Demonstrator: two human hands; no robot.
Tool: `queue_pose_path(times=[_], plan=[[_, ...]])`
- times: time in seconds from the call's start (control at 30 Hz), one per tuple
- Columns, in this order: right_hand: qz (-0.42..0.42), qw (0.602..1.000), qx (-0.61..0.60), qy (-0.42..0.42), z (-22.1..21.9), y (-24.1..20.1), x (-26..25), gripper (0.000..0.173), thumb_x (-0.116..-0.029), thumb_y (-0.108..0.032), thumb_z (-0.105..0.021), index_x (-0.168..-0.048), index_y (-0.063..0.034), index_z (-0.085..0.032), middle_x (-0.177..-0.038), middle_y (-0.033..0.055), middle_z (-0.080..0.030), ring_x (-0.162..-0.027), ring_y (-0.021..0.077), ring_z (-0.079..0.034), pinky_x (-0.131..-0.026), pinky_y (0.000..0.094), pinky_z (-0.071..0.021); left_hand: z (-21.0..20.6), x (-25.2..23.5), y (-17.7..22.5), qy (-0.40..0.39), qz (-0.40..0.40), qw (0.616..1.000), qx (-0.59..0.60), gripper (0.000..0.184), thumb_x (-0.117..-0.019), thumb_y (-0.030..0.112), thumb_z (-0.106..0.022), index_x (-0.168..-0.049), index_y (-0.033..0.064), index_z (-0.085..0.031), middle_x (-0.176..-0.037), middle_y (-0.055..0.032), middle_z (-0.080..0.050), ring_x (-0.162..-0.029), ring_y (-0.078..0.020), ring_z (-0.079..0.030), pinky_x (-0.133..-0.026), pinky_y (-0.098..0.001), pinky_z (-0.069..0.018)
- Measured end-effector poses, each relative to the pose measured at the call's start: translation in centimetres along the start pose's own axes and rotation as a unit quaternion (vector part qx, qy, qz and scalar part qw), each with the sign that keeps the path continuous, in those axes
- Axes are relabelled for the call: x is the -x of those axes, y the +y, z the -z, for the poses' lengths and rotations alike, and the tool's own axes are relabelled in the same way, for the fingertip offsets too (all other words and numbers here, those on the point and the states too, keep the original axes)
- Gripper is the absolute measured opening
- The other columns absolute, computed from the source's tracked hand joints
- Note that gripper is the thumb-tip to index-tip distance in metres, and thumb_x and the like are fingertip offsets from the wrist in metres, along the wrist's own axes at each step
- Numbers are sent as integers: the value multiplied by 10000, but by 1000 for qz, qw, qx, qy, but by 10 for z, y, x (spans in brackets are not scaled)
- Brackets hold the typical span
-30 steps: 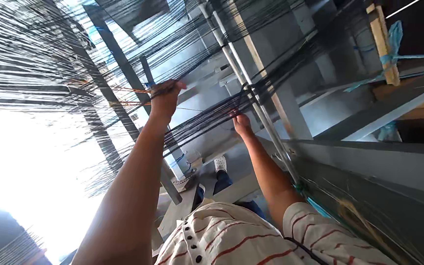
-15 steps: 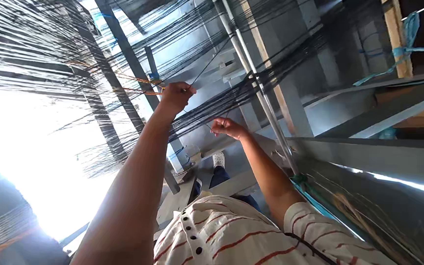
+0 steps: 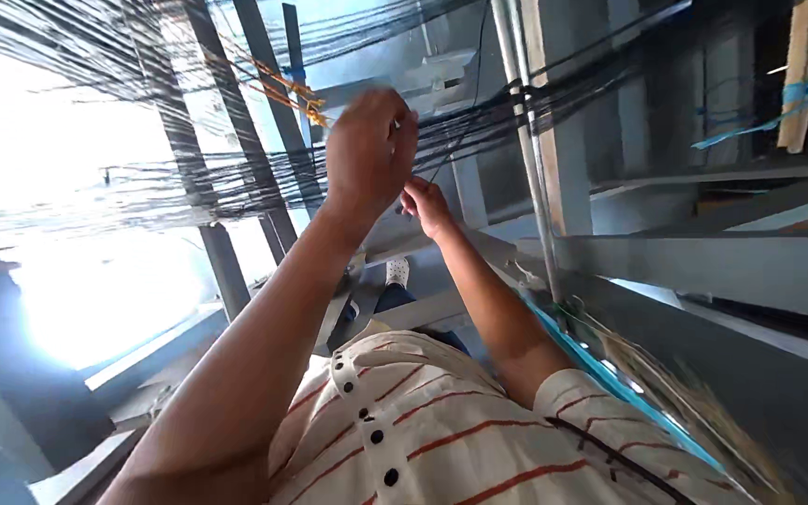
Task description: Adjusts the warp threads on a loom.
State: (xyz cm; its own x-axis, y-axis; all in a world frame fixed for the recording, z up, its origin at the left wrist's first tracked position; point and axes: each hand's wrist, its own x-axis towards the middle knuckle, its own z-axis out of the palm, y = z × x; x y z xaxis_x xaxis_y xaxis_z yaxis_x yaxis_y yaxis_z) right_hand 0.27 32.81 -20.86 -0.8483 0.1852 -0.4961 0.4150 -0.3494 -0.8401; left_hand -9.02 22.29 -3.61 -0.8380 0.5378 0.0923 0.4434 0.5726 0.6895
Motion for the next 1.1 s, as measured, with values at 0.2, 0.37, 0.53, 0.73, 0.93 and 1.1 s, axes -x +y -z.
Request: queue_pose_path(times=[0.2, 0.37, 0.53, 0.73, 0.93, 1.1], plan=[[-1, 1000, -5, -8, 13, -7, 36, 265, -1081, -125, -415, -1094, -13, -655, -658, -87, -527, -533, -3, -483, -541, 181, -474, -47, 91, -43, -155, 188, 953, 180, 343, -1080, 181, -483, -1032, -78, -702, -852, -173, -700, -752, -227, -678, -746, -420, -566], [-30, 999, 36, -1, 11, -11, 68, 247, -1079, -129, -424, -1030, -22, -641, -633, -70, -523, -522, 16, -486, -527, 195, -467, -82, 81, -61, -216, 423, 796, 376, 601, -1123, 446, -272, -1294, -16, -615, -1203, -146, -670, -1076, -205, -637, -939, -420, -504], [-94, 994, 45, 23, 9, -18, 83, 261, -1094, -171, -444, -933, -53, -613, -608, -63, -508, -494, 26, -477, -506, 196, -469, -106, 64, -62, -217, 433, 707, 515, 313, -1109, 254, -410, -1216, 43, -614, -1037, -39, -692, -869, -116, -666, -782, -300, -559], [-183, 983, 19, 19, 17, -31, 98, 374, -1127, -315, -358, -1376, -75, -501, -792, 12, -634, -582, 81, -596, -551, 235, -543, -112, 41, -76, -126, 496, 656, 555, 314, -1122, 266, -377, -1241, 69, -590, -1024, -24, -671, -909, -119, -656, -826, -306, -539], [-244, 962, 88, -88, 24, -50, 142, 352, -1117, -188, -365, -1326, 8, -570, -891, 52, -724, -706, 102, -687, -703, 272, -597, -104, 23, -109, -37, 490, 653, 576, 241, -1101, 220, -435, -1193, 97, -620, -886, 12, -652, -765, -94, -629, -712, -255, -531], [-186, 973, 85, -109, 37, -66, 193, 323, -1053, -130, -443, -1269, 22, -628, -831, -7, -715, -737, 77, -680, -763, 271, -590, -101, 19, -120, -9, 489, 628, 605, 189, -1101, 207, -434, -1116, 136, -608, -795, 43, -596, -694, -71, -589, -671, -226, -513]])
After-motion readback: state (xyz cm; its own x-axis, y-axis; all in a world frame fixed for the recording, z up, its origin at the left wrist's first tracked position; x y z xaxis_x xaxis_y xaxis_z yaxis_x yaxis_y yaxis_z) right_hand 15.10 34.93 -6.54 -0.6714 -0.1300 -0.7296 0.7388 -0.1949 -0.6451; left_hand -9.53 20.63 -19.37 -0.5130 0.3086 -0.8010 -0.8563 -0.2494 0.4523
